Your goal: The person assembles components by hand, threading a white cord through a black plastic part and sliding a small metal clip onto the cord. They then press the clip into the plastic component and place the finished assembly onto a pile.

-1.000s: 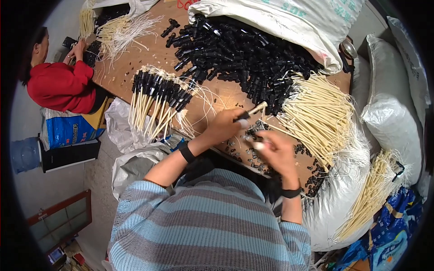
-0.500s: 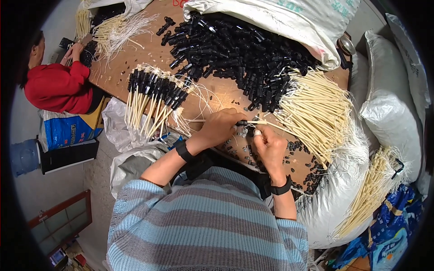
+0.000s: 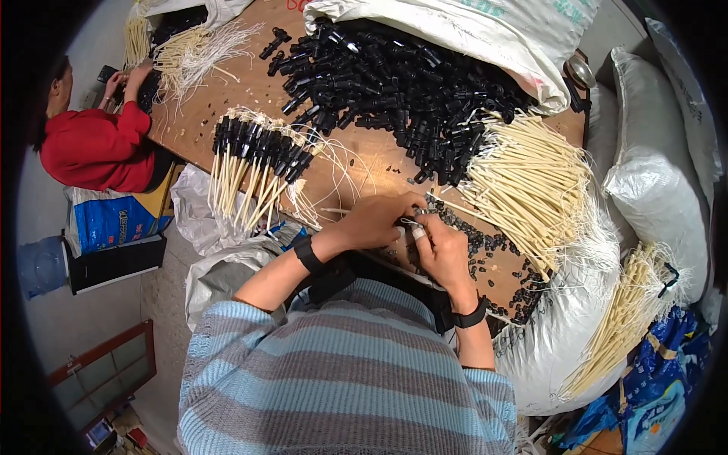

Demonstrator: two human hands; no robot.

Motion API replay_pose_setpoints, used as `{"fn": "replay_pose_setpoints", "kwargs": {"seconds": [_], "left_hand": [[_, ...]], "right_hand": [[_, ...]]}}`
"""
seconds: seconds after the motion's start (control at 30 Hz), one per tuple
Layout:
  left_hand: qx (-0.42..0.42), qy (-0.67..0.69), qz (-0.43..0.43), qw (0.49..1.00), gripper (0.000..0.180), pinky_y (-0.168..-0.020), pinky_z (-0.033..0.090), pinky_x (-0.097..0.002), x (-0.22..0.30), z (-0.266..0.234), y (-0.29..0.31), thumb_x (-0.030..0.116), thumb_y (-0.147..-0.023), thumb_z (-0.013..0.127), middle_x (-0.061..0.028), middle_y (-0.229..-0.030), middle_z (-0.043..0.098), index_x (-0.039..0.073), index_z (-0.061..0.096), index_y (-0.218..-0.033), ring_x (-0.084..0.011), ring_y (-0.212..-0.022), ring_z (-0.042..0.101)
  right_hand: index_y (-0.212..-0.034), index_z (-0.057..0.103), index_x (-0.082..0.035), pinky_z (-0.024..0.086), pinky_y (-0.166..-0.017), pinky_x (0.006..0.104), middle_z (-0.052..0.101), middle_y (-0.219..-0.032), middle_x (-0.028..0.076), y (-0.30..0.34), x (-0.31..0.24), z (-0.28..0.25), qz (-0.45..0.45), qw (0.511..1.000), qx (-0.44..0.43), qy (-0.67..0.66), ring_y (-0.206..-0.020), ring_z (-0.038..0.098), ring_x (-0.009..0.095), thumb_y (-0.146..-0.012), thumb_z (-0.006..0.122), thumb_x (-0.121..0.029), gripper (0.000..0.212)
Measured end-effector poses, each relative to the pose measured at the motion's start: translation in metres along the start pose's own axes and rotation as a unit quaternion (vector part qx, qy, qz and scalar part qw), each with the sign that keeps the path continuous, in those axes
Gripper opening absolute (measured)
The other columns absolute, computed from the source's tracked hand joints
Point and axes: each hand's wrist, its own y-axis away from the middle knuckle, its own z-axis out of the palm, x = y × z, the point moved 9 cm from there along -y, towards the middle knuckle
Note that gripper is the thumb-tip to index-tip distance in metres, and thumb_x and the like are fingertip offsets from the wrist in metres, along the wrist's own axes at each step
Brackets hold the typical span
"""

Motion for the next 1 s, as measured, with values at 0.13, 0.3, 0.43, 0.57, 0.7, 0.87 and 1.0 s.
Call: {"fn": "replay_pose_setpoints", "kwargs": {"seconds": [0.13,0.3,0.43,0.57,0.7,0.87,1.0], "left_hand": [[0.105,0.010,0.091,0.990,0.032,-0.071,0.049,-0.0334,0.013,-0.022,0.003,-0.010,-0.064,0.065,-0.0046,-0.088,0.066,0.007,0.066,-0.091,-0.0236,-0.083,0.061],[0.126,0.062,0.124,0.982,0.023,-0.070,0.049,-0.0298,0.017,-0.026,0.011,-0.010,-0.064,0.065,-0.0033,-0.085,0.065,0.006,0.067,-0.080,-0.0203,-0.083,0.061],[0.092,0.149,0.103,0.979,0.022,-0.070,0.050,-0.0288,0.003,-0.018,0.011,-0.010,-0.065,0.064,-0.0035,-0.085,0.064,0.006,0.067,-0.079,-0.0196,-0.081,0.062],[0.079,0.122,0.123,0.982,0.020,-0.070,0.050,-0.0290,0.012,-0.019,0.003,-0.009,-0.066,0.064,-0.0039,-0.087,0.064,0.006,0.067,-0.079,-0.0194,-0.080,0.063],[0.024,0.205,0.089,0.974,0.016,-0.071,0.049,-0.0281,0.004,-0.010,-0.005,-0.008,-0.069,0.064,-0.0042,-0.087,0.064,0.004,0.067,-0.080,-0.0171,-0.082,0.062],[-0.020,0.247,0.100,0.964,0.016,-0.072,0.048,-0.0272,0.000,-0.003,-0.013,-0.007,-0.070,0.065,-0.0047,-0.087,0.064,0.002,0.067,-0.083,-0.0150,-0.083,0.061],[0.063,0.087,-0.024,0.994,0.020,-0.071,0.048,-0.0282,-0.035,-0.010,-0.023,-0.006,-0.070,0.066,-0.0073,-0.086,0.062,0.001,0.064,-0.089,-0.0149,-0.081,0.061]], "right_hand": [[-0.100,0.063,-0.003,0.049,-0.055,0.0352,0.063,-0.073,0.015,0.002,0.000,-0.003,0.012,0.999,0.023,0.033,-0.061,0.063,0.030,-0.087,0.063,-0.007,0.013],[-0.107,0.064,-0.001,0.049,-0.060,0.0312,0.064,-0.077,0.014,0.008,0.004,-0.006,0.021,0.993,0.046,-0.107,-0.065,0.063,0.024,-0.091,0.061,-0.009,0.017],[-0.105,0.066,0.002,0.047,-0.063,0.0267,0.066,-0.081,0.011,0.008,0.016,0.006,0.065,0.980,-0.036,-0.186,-0.068,0.061,0.017,-0.092,0.061,-0.009,0.017],[-0.098,0.067,0.003,0.046,-0.059,0.0259,0.065,-0.076,0.006,0.009,0.020,-0.001,0.035,0.976,-0.005,-0.216,-0.064,0.056,0.012,-0.089,0.065,-0.008,0.014],[-0.096,0.068,0.003,0.044,-0.055,0.0261,0.063,-0.071,0.005,0.009,0.029,0.000,0.075,0.968,-0.023,-0.238,-0.058,0.053,0.011,-0.088,0.067,-0.007,0.013],[-0.095,0.070,0.000,0.043,-0.052,0.0252,0.061,-0.066,0.003,0.005,0.025,-0.006,0.062,0.986,-0.015,-0.156,-0.055,0.051,0.009,-0.086,0.065,-0.007,0.012],[-0.094,0.070,-0.001,0.042,-0.053,0.0240,0.058,-0.064,0.001,0.012,0.036,-0.007,0.100,0.991,0.043,-0.075,-0.057,0.049,0.006,-0.085,0.063,-0.007,0.013]]}}
